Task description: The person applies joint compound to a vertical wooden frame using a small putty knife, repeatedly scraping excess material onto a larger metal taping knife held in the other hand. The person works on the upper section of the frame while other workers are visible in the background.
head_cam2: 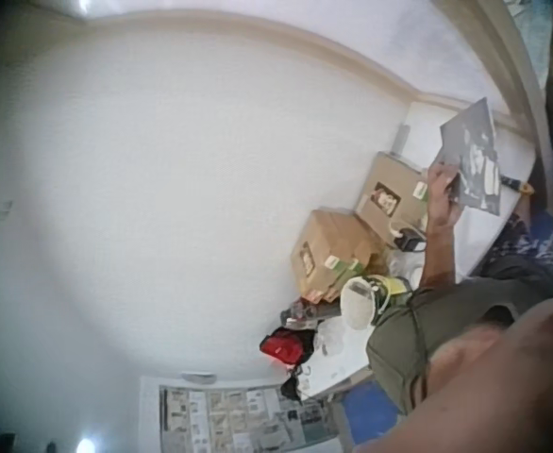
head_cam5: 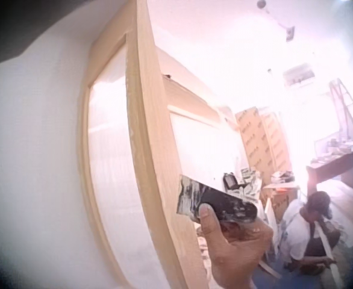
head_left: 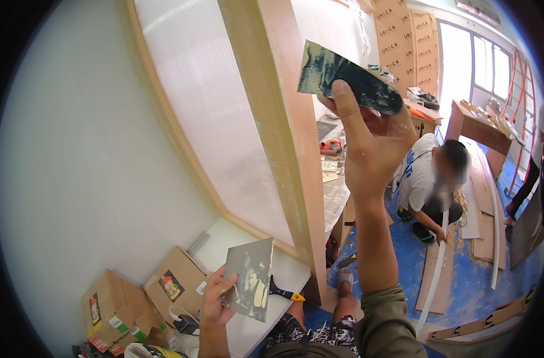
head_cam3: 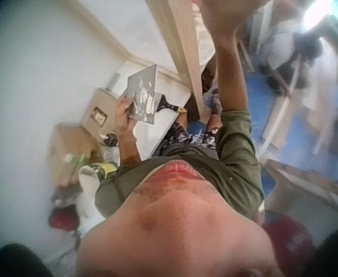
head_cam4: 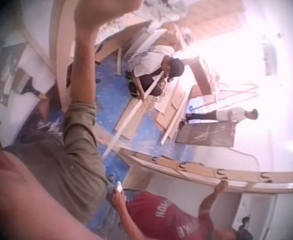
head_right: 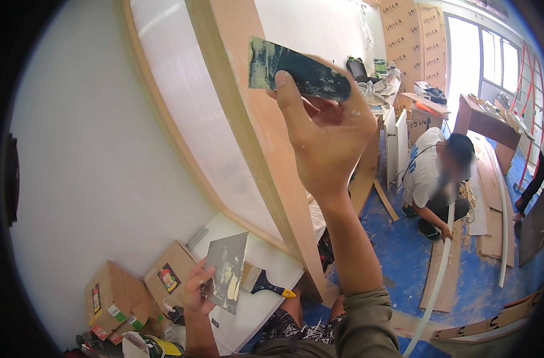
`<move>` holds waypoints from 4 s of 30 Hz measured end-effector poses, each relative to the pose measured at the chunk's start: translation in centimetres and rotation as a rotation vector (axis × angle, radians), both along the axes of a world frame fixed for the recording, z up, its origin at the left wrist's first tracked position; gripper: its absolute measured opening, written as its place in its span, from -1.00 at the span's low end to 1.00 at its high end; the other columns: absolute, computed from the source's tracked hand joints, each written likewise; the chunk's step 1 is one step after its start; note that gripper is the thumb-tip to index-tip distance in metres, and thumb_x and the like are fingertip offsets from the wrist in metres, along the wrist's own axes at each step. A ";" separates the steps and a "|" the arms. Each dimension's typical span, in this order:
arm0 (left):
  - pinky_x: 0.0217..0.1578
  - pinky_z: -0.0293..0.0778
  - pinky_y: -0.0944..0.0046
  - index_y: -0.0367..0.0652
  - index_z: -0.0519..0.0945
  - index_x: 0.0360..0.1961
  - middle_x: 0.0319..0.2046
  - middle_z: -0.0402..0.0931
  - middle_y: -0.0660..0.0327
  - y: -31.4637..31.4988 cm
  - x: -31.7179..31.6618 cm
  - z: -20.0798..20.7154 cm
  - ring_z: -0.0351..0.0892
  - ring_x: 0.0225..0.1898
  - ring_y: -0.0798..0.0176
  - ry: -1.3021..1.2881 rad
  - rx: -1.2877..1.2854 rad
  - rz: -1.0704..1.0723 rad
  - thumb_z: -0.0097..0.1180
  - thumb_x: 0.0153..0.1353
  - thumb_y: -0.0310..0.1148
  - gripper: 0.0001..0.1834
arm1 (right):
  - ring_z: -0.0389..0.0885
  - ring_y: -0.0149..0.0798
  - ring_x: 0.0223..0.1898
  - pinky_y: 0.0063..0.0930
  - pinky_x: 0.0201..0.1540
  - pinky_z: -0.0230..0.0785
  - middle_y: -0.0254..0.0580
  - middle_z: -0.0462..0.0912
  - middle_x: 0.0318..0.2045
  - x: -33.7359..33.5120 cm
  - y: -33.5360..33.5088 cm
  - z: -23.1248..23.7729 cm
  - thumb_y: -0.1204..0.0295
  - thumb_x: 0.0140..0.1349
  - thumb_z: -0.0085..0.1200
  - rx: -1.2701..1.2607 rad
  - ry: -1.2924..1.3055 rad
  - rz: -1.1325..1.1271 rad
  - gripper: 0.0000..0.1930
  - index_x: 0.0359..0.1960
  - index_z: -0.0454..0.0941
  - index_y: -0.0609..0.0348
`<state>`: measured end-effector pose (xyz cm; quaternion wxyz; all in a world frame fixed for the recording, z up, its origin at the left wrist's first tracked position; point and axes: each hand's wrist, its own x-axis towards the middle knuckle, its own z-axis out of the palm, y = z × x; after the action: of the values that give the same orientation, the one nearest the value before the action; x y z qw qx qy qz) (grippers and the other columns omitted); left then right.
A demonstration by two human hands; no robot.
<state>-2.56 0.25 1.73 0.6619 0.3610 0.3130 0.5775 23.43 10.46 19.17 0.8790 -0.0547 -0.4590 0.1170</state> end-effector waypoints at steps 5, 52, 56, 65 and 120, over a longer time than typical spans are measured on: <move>-0.19 0.55 0.31 -0.42 0.35 0.09 -0.14 0.55 0.04 -0.1 0.8 0.1 0.61 -0.21 0.27 -0.009 -0.009 0.026 0.02 0.22 -0.50 -0.59 | 0.67 -0.29 -0.33 -0.49 -0.24 0.60 0.00 0.63 -0.36 3.0 1.2 0.3 0.62 0.12 0.19 -0.078 -0.128 0.149 -0.76 -0.21 0.40 0.37; -0.17 0.53 0.34 -0.39 0.34 0.11 -0.10 0.53 0.07 -0.7 2.4 0.0 0.59 -0.17 0.31 0.013 -0.001 0.113 0.02 0.26 -0.44 -0.58 | 0.61 -0.27 -0.04 -0.43 -0.01 0.56 -0.23 0.62 -0.03 7.1 8.1 10.9 0.68 -0.01 0.23 0.543 -0.928 -0.731 -0.57 -0.06 0.63 0.03; -0.18 0.53 0.34 -0.39 0.34 0.12 -0.10 0.53 0.07 -1.2 2.1 0.3 0.59 -0.17 0.31 0.033 -0.014 0.170 0.02 0.25 -0.45 -0.58 | 0.63 -0.29 -0.11 -0.48 -0.09 0.54 -0.21 0.65 -0.09 7.1 7.1 10.2 0.70 0.01 0.20 0.539 -0.825 -0.715 -0.63 -0.11 0.66 0.10; -0.18 0.54 0.34 -0.41 0.35 0.09 -0.12 0.54 0.05 -1.5 1.4 0.4 0.59 -0.19 0.30 0.021 0.021 0.152 0.01 0.25 -0.47 -0.60 | 0.57 -0.35 -0.42 -0.56 -0.46 0.45 -0.29 0.67 -0.39 4.5 3.7 9.5 0.69 0.04 0.19 0.487 -0.715 -1.033 -0.76 -0.24 0.68 0.16; -0.61 0.47 0.46 -0.32 0.47 -0.02 -0.58 0.45 0.29 -3.9 7.6 2.9 0.38 -0.64 0.44 -0.374 -0.166 -0.255 -0.10 0.33 -0.37 -0.71 | 0.62 -0.15 -0.25 -0.40 -0.23 0.53 -0.04 0.65 -0.18 -0.5 -13.9 -11.9 0.76 -0.15 0.20 0.105 -0.747 -0.803 -0.64 -0.22 0.66 0.28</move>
<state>5.07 -3.67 4.60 0.8033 0.2286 0.1832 0.5186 22.97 -3.45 7.23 0.6333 -0.2196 -0.6881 -0.2779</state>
